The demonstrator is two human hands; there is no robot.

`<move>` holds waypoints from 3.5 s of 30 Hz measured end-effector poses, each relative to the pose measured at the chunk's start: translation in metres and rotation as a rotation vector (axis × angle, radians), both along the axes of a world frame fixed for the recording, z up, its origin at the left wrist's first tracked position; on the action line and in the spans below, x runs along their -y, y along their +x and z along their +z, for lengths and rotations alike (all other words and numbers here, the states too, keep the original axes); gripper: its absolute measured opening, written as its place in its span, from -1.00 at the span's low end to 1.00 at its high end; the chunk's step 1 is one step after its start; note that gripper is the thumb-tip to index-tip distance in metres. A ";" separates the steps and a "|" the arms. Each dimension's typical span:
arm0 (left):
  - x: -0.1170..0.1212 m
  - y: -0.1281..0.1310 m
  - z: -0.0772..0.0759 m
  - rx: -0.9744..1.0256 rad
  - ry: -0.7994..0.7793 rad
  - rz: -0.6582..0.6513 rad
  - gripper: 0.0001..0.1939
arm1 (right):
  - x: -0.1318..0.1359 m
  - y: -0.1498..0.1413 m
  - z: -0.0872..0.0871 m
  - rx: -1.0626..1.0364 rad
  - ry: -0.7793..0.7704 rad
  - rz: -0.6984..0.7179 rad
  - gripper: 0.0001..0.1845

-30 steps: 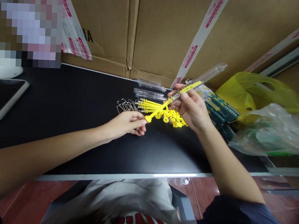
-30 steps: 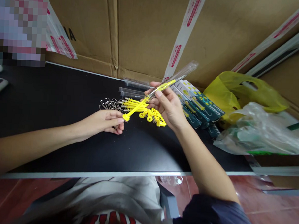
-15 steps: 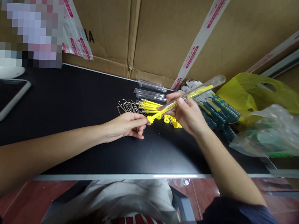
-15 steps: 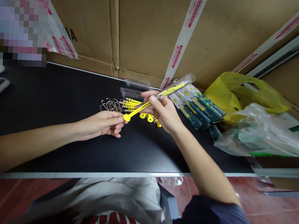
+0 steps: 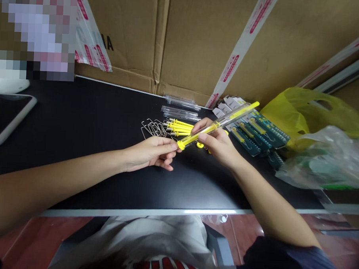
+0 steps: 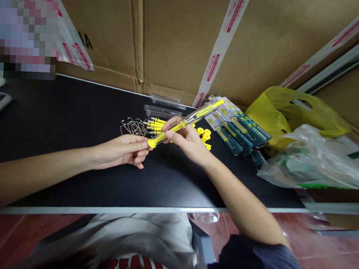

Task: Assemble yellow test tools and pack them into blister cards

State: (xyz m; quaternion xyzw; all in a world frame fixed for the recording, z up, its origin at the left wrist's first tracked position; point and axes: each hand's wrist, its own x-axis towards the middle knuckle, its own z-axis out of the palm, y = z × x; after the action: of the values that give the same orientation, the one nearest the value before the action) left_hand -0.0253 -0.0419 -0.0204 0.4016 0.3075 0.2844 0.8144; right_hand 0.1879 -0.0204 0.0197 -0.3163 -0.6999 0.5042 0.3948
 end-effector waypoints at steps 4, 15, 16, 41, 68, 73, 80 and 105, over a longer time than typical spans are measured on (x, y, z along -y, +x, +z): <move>0.001 0.000 0.000 -0.024 0.027 -0.004 -0.83 | 0.003 -0.002 0.001 0.051 0.045 -0.021 -0.68; 0.005 0.003 -0.001 -0.071 0.149 0.004 -0.78 | 0.006 -0.006 -0.007 0.050 0.030 -0.059 -0.62; 0.005 0.004 -0.001 -0.076 0.156 0.007 -0.78 | 0.007 -0.006 -0.008 0.050 0.028 -0.063 -0.61; 0.015 0.001 -0.002 -0.538 0.863 0.195 -0.69 | 0.017 -0.027 -0.029 -0.133 -0.146 -0.045 -0.64; -0.027 -0.019 0.017 -0.330 0.284 0.617 -0.72 | -0.030 0.054 0.023 1.053 0.477 -0.390 -0.84; -0.029 -0.019 0.014 -0.335 0.244 0.582 -0.72 | -0.026 0.057 0.024 1.119 0.441 -0.254 -0.83; -0.032 -0.022 0.011 -0.349 0.265 0.580 -0.71 | -0.022 0.045 0.016 1.167 0.465 -0.190 -0.84; -0.031 -0.022 0.011 -0.351 0.293 0.572 -0.69 | -0.022 0.038 0.009 1.182 0.590 -0.239 -0.85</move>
State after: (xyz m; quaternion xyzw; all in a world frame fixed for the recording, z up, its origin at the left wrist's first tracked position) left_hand -0.0469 -0.0113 -0.0091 0.4544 0.4985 0.4685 0.5706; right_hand 0.2260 0.0019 0.0285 -0.4932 -0.8672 -0.0134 0.0681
